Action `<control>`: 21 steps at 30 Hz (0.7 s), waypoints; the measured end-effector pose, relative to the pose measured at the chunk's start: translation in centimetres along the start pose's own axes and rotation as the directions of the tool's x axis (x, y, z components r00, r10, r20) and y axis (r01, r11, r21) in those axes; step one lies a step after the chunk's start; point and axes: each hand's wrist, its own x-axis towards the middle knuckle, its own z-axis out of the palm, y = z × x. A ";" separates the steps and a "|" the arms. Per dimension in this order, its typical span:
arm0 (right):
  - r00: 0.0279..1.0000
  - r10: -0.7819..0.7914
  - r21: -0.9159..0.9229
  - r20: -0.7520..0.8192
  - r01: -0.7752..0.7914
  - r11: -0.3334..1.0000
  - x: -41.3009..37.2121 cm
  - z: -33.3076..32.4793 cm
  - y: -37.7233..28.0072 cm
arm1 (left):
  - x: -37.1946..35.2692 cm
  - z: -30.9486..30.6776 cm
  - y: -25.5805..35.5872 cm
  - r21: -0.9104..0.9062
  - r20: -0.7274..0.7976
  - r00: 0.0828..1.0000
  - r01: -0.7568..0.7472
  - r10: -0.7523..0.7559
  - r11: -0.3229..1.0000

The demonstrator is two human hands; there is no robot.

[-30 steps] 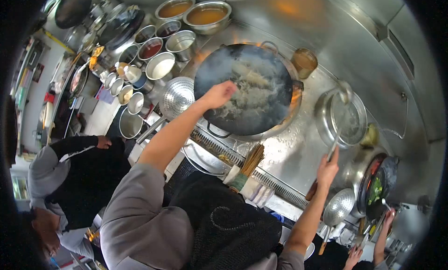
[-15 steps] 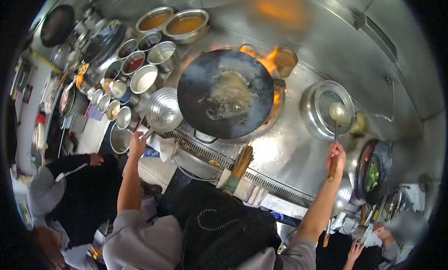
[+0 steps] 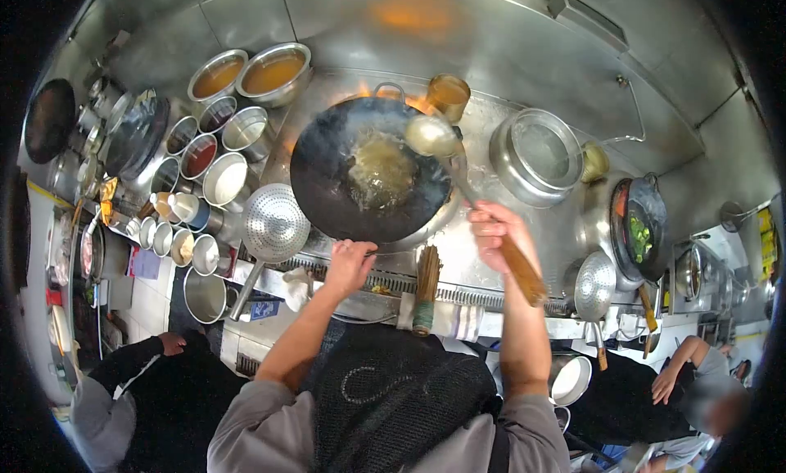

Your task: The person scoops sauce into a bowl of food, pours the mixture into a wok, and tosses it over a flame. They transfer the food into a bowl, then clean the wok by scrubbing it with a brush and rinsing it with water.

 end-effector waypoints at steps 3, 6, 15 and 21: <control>0.997 0.032 -0.126 0.076 -0.022 0.992 5.7 -1.7 4.4 | 0.2 0.0 0.1 -0.042 0.142 0.989 0.056 -0.049 0.998; 0.999 0.006 -0.174 0.037 0.000 0.985 11.5 -3.7 9.1 | 0.1 -1.3 0.8 -0.149 0.119 0.984 0.147 -0.130 0.978; 0.805 -0.591 -0.997 -0.047 0.000 0.079 10.2 -6.9 16.6 | 0.6 -9.1 3.3 -0.612 -0.247 0.968 -0.120 -0.045 0.782; 0.552 -0.807 -0.704 -0.208 -0.657 -0.268 2.6 -21.0 21.8 | 2.6 -16.3 -5.0 -0.866 -0.445 0.737 -0.211 -0.508 0.453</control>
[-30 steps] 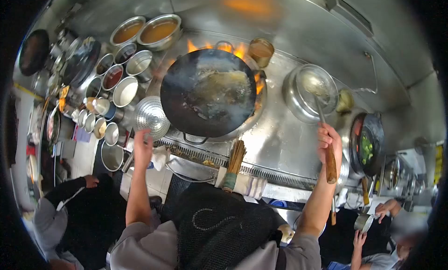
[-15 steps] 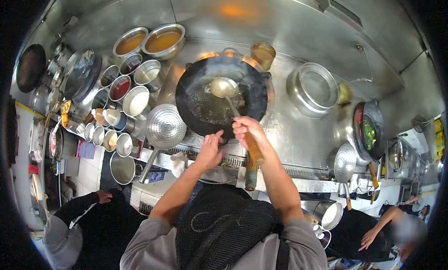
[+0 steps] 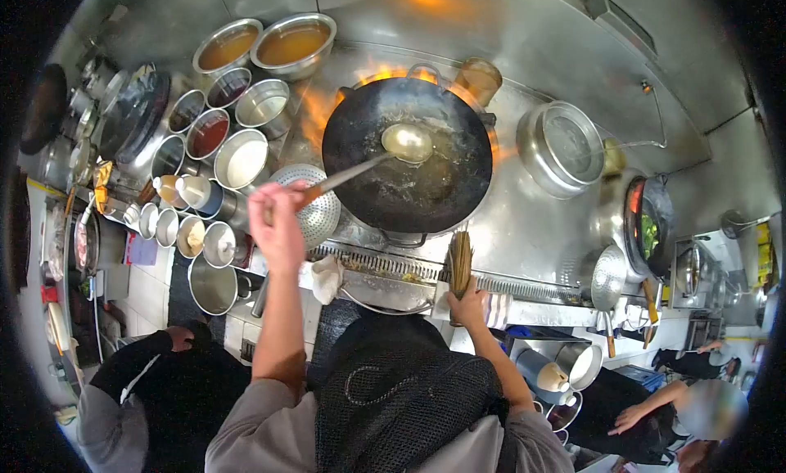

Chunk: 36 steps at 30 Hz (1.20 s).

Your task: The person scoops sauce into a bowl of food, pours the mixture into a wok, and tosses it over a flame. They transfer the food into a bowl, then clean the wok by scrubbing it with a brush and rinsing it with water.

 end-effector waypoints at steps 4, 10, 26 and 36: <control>0.930 0.187 0.611 0.315 -0.350 0.710 1.8 -3.5 1.8 | 2.7 -2.5 -0.3 -0.122 -0.097 0.995 -0.004 -0.008 0.993; 0.988 -0.151 0.742 0.036 0.075 0.666 4.1 -17.7 -10.6 | 1.7 -5.2 -1.4 -0.139 -0.160 0.987 -0.025 0.003 0.990; 0.440 -0.624 -0.321 0.645 0.898 0.302 23.0 -13.9 -23.8 | 1.6 -1.4 1.1 -0.045 0.116 0.993 -0.024 0.029 0.999; 0.721 -0.275 0.158 0.636 0.227 0.961 18.7 -14.0 -24.7 | 2.8 -7.4 -3.7 -0.410 -0.263 0.954 0.026 -0.146 0.912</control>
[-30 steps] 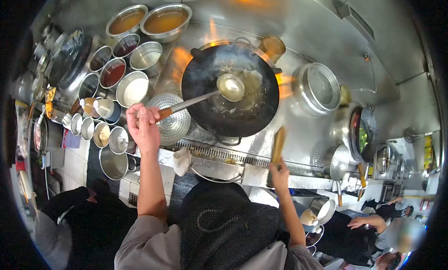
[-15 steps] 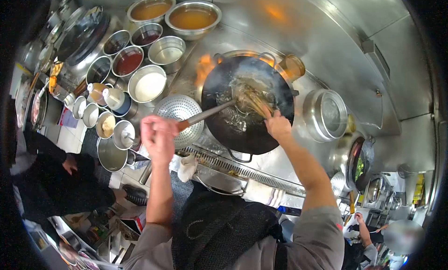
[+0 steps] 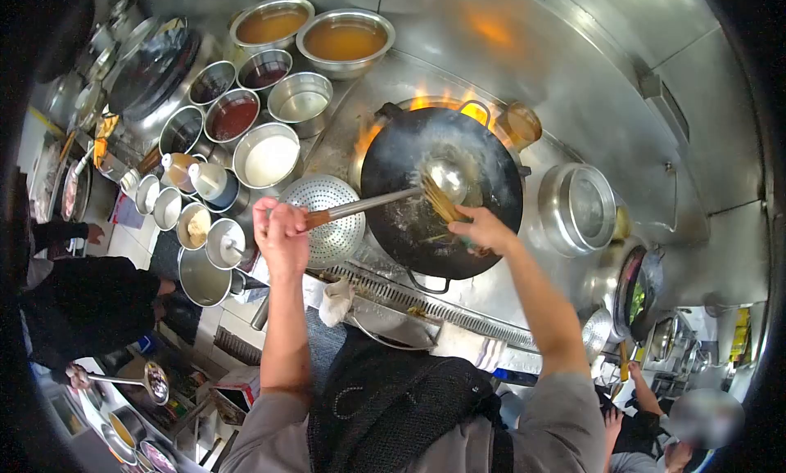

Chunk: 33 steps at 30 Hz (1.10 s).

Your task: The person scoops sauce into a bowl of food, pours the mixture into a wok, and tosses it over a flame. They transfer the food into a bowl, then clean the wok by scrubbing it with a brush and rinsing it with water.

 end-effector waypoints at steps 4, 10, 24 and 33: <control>0.937 -0.332 -0.531 -0.109 0.228 0.816 3.4 -5.7 3.5 | -0.1 -1.5 0.8 -0.031 -0.179 0.982 0.052 -0.056 0.998; 0.613 -0.399 -0.406 -0.682 0.137 0.903 2.7 -1.6 4.3 | -1.5 -2.1 -0.1 -0.011 -0.355 0.934 -0.038 0.031 0.999; 0.793 -0.484 -0.598 -0.369 0.196 0.777 3.1 -0.2 4.4 | -1.3 -0.2 -0.3 0.019 -0.434 0.900 -0.031 0.037 0.999; 0.626 -0.341 -0.449 -0.701 -0.016 0.893 3.4 -0.2 3.2 | -2.1 2.7 0.4 0.065 -0.335 0.941 -0.031 0.051 0.997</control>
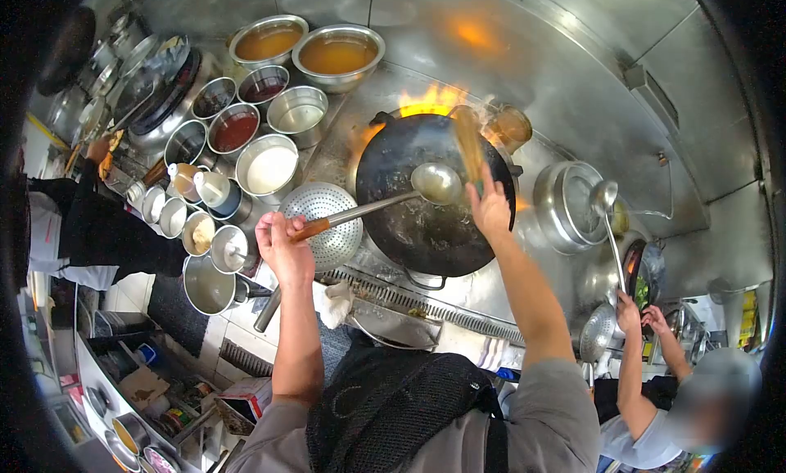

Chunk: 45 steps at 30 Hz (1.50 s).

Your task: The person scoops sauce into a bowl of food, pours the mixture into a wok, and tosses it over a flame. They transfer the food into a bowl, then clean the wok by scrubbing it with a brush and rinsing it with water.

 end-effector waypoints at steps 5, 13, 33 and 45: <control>0.806 -0.176 -0.207 0.565 0.344 0.916 -2.8 -1.2 0.6 | -0.2 0.3 0.3 -0.006 0.182 0.982 -0.057 0.057 0.998; 0.554 -0.032 -0.110 0.832 0.220 0.969 0.0 -9.2 -5.8 | -5.7 3.9 0.7 0.157 0.703 0.710 -0.195 0.030 0.968; 0.604 0.024 0.486 0.796 -0.663 0.570 -2.3 1.3 0.0 | 1.0 -5.0 0.4 0.372 0.477 0.873 -0.098 -0.099 0.923; 0.817 -0.378 0.235 0.436 0.302 0.924 -10.1 -3.3 -5.9 | -2.6 -7.0 2.4 0.854 0.059 0.392 0.456 -0.918 0.249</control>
